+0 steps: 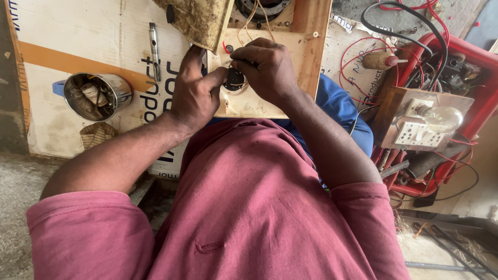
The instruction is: The person is repairing an electronic device by connecting wires to a socket and tightening screws with a screwdriver. They also use a yellow tool to adjust components inside the device.
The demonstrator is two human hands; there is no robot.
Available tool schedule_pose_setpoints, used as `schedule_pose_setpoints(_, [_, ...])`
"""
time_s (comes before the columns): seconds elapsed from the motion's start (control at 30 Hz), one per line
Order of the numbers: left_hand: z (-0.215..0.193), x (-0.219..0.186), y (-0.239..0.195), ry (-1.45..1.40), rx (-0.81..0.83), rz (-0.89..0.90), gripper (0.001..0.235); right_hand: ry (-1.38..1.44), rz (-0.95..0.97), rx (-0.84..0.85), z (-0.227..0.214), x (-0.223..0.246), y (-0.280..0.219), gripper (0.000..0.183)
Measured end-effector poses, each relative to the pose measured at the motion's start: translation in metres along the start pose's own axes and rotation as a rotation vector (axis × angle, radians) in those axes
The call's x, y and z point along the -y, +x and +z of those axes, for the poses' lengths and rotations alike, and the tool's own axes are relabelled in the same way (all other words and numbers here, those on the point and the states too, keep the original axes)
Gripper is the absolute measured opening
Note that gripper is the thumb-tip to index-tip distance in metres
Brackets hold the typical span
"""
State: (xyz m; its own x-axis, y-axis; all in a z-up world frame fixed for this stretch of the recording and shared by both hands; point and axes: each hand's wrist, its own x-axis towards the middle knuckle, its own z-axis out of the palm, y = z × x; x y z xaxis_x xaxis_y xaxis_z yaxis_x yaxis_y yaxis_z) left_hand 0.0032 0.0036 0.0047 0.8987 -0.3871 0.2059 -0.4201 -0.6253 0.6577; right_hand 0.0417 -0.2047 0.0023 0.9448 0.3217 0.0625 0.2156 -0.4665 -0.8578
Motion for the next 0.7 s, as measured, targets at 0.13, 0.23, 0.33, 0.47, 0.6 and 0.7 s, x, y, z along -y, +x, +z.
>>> schedule_pose_setpoints(0.13, [0.006, 0.004, -0.003, 0.058, -0.026, 0.026, 0.014, -0.011, -0.006, -0.014, 0.002, -0.002, -0.001, 0.013])
schedule_pose_setpoints(0.23, [0.01, 0.007, -0.005, 0.1, -0.03, 0.041, 0.014, -0.006, -0.001, -0.034, 0.005, -0.003, -0.002, 0.014])
schedule_pose_setpoints(0.33, [0.014, 0.009, -0.009, 0.096, -0.007, 0.017, 0.014, 0.021, -0.007, -0.049, 0.007, -0.005, -0.004, 0.014])
schedule_pose_setpoints(0.47, [0.016, 0.012, -0.01, 0.073, 0.024, -0.008, 0.013, 0.001, -0.019, -0.042, 0.006, -0.007, -0.003, 0.013])
schedule_pose_setpoints(0.6, [0.014, 0.013, -0.009, 0.127, 0.055, -0.008, 0.014, 0.009, 0.0, -0.037, 0.006, -0.006, -0.003, 0.013])
schedule_pose_setpoints(0.7, [0.01, 0.013, -0.005, 0.126, 0.064, 0.001, 0.01, 0.013, 0.001, -0.031, 0.004, -0.007, -0.003, 0.014])
